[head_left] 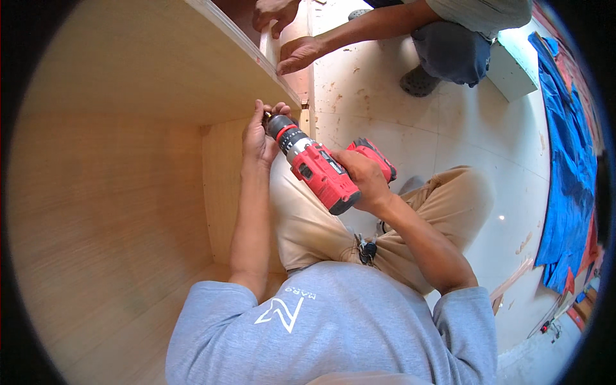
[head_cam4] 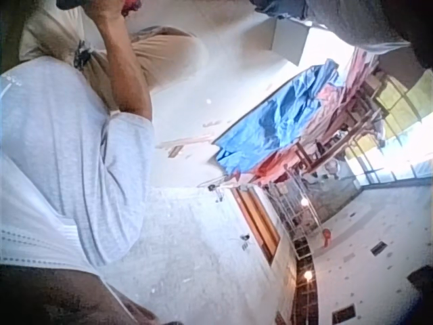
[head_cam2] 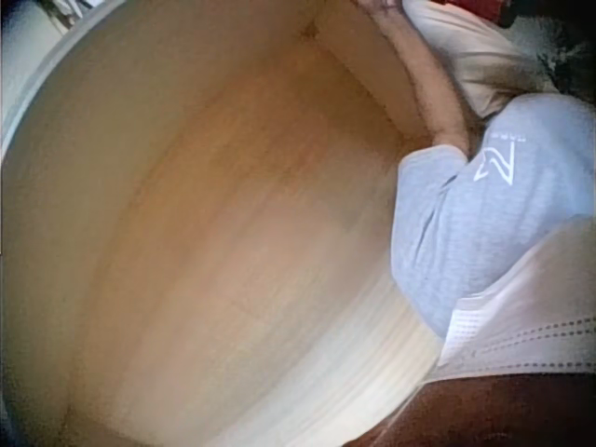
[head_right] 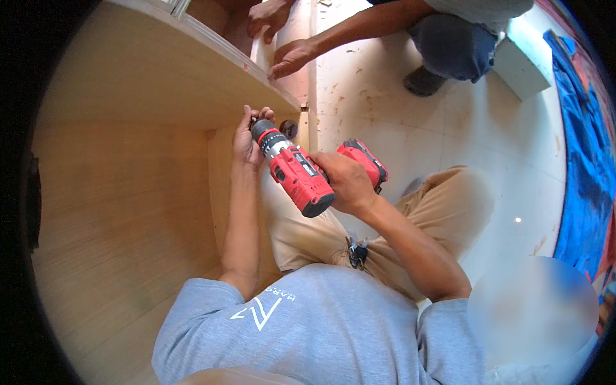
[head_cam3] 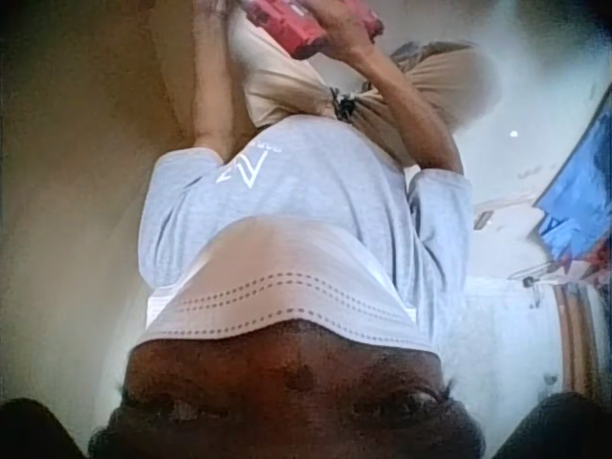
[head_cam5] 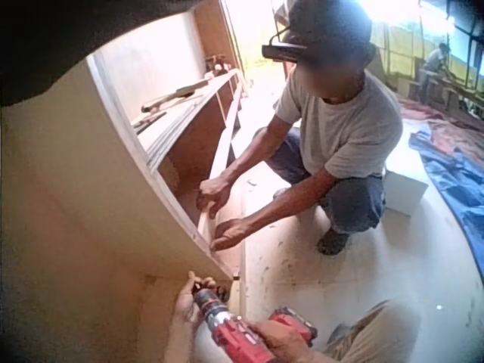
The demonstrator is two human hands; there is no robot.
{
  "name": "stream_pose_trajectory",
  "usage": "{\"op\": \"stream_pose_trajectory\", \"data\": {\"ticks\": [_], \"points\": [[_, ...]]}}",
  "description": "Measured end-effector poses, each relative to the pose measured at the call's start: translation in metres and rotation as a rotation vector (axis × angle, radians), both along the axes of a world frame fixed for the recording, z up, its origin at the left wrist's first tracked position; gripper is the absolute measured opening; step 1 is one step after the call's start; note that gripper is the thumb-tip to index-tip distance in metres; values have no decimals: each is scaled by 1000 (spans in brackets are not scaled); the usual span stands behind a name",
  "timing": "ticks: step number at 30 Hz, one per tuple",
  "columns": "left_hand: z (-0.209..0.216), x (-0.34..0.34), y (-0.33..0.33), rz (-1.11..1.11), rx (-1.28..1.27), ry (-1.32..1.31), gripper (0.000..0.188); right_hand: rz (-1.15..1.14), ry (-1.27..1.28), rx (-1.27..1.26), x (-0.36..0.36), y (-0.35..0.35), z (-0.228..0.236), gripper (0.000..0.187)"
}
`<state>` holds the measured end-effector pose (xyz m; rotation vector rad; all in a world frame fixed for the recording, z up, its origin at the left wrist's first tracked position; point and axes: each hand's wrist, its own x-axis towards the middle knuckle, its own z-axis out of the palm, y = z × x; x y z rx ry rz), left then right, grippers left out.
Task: The person assembles a wooden cabinet by gathering screws and driving them into the wooden panels using an electric drill while another person holds the pieces in place.
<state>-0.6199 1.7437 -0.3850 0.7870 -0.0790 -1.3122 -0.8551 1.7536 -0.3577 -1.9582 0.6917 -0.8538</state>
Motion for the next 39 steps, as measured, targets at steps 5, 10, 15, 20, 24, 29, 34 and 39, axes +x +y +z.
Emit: {"op": "stream_pose_trajectory", "data": {"ticks": [5,10,15,20,24,29,34,39], "points": [[14,-1,0,-26,67,-121,28,-2,58,-63,0,-2,0,26],[11,7,-1,-78,101,-190,31,-11,163,-226,4,-2,-6,27],[10,5,-7,-94,153,-250,30,-13,338,-402,5,-3,-12,26],[1,6,-12,-49,123,-174,30,-31,279,-376,8,-2,-9,26],[-5,-1,-13,76,2,58,30,-43,274,-335,10,0,-11,27],[8,-6,-11,14,63,55,30,-60,382,-458,14,1,-9,28],[13,7,-12,-121,93,-13,29,-57,558,-471,35,11,0,26],[21,8,-14,-271,124,-251,27,22,497,-91,58,32,-4,29]]}}
